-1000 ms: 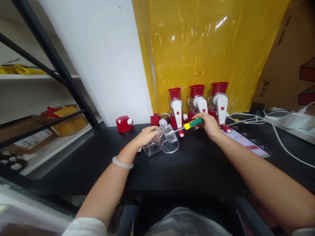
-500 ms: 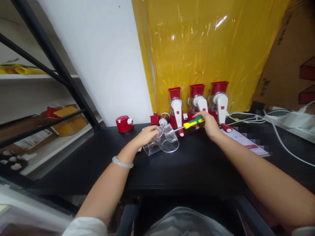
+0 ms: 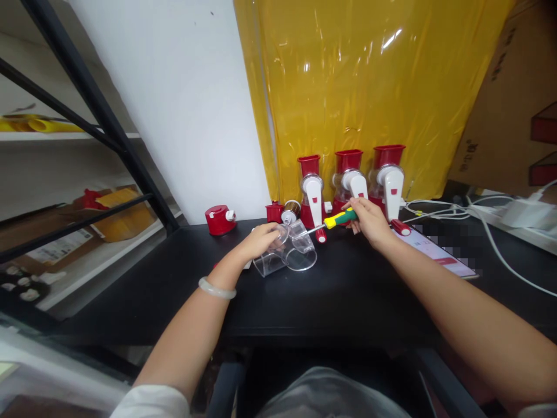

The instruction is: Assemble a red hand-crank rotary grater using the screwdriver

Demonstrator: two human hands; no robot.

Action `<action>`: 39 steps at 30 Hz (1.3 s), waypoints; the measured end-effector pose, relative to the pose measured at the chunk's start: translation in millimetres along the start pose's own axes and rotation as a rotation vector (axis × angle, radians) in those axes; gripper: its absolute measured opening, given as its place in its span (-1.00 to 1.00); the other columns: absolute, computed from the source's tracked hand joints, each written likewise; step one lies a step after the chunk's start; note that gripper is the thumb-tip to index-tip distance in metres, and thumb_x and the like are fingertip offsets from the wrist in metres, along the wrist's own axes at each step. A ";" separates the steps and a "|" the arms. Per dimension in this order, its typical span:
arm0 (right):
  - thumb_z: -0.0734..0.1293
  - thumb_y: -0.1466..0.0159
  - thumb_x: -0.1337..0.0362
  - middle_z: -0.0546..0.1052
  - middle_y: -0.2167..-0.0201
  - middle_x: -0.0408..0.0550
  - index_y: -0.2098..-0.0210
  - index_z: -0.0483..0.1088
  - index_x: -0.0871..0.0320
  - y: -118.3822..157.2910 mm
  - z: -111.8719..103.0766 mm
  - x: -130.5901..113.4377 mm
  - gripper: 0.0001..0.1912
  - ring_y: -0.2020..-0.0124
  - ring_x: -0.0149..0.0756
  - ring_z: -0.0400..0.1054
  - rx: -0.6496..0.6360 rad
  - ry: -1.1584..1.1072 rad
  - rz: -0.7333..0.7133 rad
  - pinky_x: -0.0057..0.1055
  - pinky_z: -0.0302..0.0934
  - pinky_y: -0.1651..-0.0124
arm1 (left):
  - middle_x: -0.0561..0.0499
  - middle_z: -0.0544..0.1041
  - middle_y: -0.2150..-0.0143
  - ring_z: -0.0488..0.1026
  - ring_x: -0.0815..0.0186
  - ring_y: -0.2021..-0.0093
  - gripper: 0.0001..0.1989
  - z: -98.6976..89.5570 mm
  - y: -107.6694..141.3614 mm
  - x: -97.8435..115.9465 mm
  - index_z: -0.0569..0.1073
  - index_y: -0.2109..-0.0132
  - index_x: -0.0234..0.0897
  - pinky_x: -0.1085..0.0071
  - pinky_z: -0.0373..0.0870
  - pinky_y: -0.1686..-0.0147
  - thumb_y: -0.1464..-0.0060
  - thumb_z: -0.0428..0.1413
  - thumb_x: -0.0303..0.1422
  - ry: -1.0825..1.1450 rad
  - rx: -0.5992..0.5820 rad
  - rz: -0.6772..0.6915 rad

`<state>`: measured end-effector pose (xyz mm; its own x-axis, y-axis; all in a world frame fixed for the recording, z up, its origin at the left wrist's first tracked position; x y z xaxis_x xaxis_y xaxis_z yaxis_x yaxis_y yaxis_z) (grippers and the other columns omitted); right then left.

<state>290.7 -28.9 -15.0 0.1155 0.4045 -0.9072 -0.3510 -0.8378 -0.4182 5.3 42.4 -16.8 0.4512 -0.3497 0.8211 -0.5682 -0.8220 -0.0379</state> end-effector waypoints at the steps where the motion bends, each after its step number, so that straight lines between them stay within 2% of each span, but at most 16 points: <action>1: 0.29 -0.23 -0.10 0.23 0.80 -0.28 0.38 0.40 0.10 0.0 0.0 0.1 -0.62 0.79 -0.41 0.13 -0.001 0.009 -0.003 -0.43 0.14 0.66 | -0.11 0.64 0.34 0.62 0.14 0.31 -0.66 0.0 0.1 0.2 0.47 0.05 -0.32 0.38 0.43 0.42 -0.08 0.02 -0.26 0.002 0.002 0.000; 4: 0.24 -0.26 -0.11 0.30 0.75 -0.24 0.38 0.41 0.10 0.3 0.2 -1.0 -0.60 0.74 -0.38 0.22 0.007 0.002 -0.011 -0.40 0.23 0.60 | -0.11 0.64 0.35 0.62 0.14 0.32 -0.65 -0.3 -0.1 0.7 0.47 0.04 -0.32 0.38 0.43 0.42 -0.07 0.02 -0.26 -0.001 0.014 0.016; 8: 0.22 -0.23 0.09 0.43 0.57 -0.15 0.36 0.41 0.12 0.2 1.1 -2.2 -0.75 0.63 -0.37 0.33 0.009 -0.071 0.041 -0.39 0.29 0.55 | -0.12 0.64 0.35 0.62 0.14 0.32 -0.66 -0.1 -0.4 0.0 0.47 0.06 -0.32 0.35 0.45 0.40 -0.08 0.01 -0.26 -0.007 0.013 0.006; 11: 0.23 -0.15 0.22 0.43 0.56 -0.15 0.34 0.41 0.13 0.4 1.8 -2.7 -0.83 0.63 -0.37 0.33 0.007 -0.083 0.090 -0.39 0.31 0.54 | -0.12 0.63 0.35 0.62 0.14 0.32 -0.67 0.1 0.3 1.3 0.47 0.07 -0.32 0.35 0.46 0.38 -0.08 0.00 -0.26 -0.005 0.010 0.015; 13: 0.24 -0.13 0.24 0.44 0.53 -0.15 0.34 0.40 0.13 0.7 1.7 -3.4 -0.85 0.60 -0.38 0.34 0.015 -0.085 0.088 -0.40 0.31 0.53 | -0.12 0.63 0.35 0.62 0.15 0.32 -0.67 0.2 0.9 2.4 0.47 0.07 -0.32 0.36 0.45 0.39 -0.07 0.01 -0.27 0.000 0.011 0.021; 17: 0.29 -0.17 0.15 0.43 0.52 -0.17 0.35 0.39 0.11 0.3 2.4 -3.1 -0.84 0.60 -0.40 0.32 -0.007 -0.088 0.041 -0.42 0.29 0.54 | -0.11 0.64 0.35 0.62 0.16 0.33 -0.66 0.7 1.0 2.3 0.47 0.07 -0.32 0.38 0.43 0.42 -0.05 0.02 -0.26 0.006 0.010 0.000; 22: 0.36 -0.17 -0.07 0.33 0.69 -0.27 0.35 0.37 0.10 -1.4 1.4 -0.3 -0.65 0.72 -0.44 0.22 -0.014 -0.020 -0.011 -0.45 0.23 0.59 | -0.09 0.63 0.36 0.62 0.16 0.33 -0.67 0.4 -0.4 0.7 0.48 0.07 -0.32 0.39 0.43 0.43 -0.05 0.02 -0.27 0.012 0.012 0.021; 25: 0.33 -0.19 -0.16 0.22 0.78 -0.33 0.36 0.37 0.10 -1.1 1.0 -0.9 -0.57 0.78 -0.45 0.16 -0.007 0.016 -0.034 -0.43 0.24 0.59 | -0.11 0.64 0.35 0.62 0.15 0.32 -0.66 0.1 -0.8 0.5 0.47 0.06 -0.32 0.40 0.42 0.44 -0.06 0.00 -0.28 0.001 0.008 0.030; 27: 0.29 -0.22 -0.16 0.25 0.77 -0.30 0.35 0.38 0.10 -0.7 1.0 -0.4 -0.57 0.76 -0.43 0.19 -0.002 0.005 -0.014 -0.42 0.26 0.58 | -0.13 0.64 0.34 0.62 0.14 0.33 -0.65 0.1 -0.7 0.5 0.47 0.05 -0.32 0.40 0.42 0.44 -0.07 0.00 -0.27 -0.004 0.005 0.017; 31: 0.22 -0.26 -0.02 0.39 0.63 -0.19 0.32 0.37 0.12 -1.0 1.6 2.6 -0.67 0.66 -0.40 0.30 -0.008 -0.074 0.054 -0.43 0.28 0.57 | -0.15 0.64 0.34 0.62 0.13 0.32 -0.65 -0.1 -0.3 0.6 0.47 0.05 -0.33 0.38 0.43 0.44 -0.07 -0.01 -0.28 -0.005 0.005 0.014; 35: 0.21 -0.17 0.20 0.42 0.57 -0.17 0.31 0.37 0.13 -1.5 2.1 1.7 -0.82 0.63 -0.39 0.32 -0.027 -0.109 0.062 -0.42 0.30 0.55 | -0.13 0.64 0.34 0.63 0.12 0.31 -0.65 -0.1 -0.1 -0.1 0.46 0.04 -0.33 0.36 0.45 0.41 -0.07 -0.01 -0.28 -0.003 0.005 0.029; 39: 0.21 -0.09 0.31 0.44 0.53 -0.16 0.33 0.40 0.14 -0.3 1.7 -1.4 -0.82 0.59 -0.39 0.35 -0.009 -0.132 0.071 -0.43 0.31 0.55 | -0.13 0.64 0.35 0.63 0.12 0.31 -0.65 0.3 -0.1 -0.4 0.47 0.05 -0.32 0.39 0.42 0.45 -0.08 -0.02 -0.28 -0.010 0.001 0.022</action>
<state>289.0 -28.6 -13.5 -0.0325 0.3883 -0.9210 -0.3456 -0.8690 -0.3542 5.5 42.5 -17.2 0.4455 -0.3718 0.8144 -0.5769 -0.8148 -0.0564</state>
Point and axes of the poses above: each hand's wrist, its own y-axis away from the middle knuckle, its own z-axis out of the palm, x = y × z, the point moved 4 cm from there along -y, towards the middle knuckle
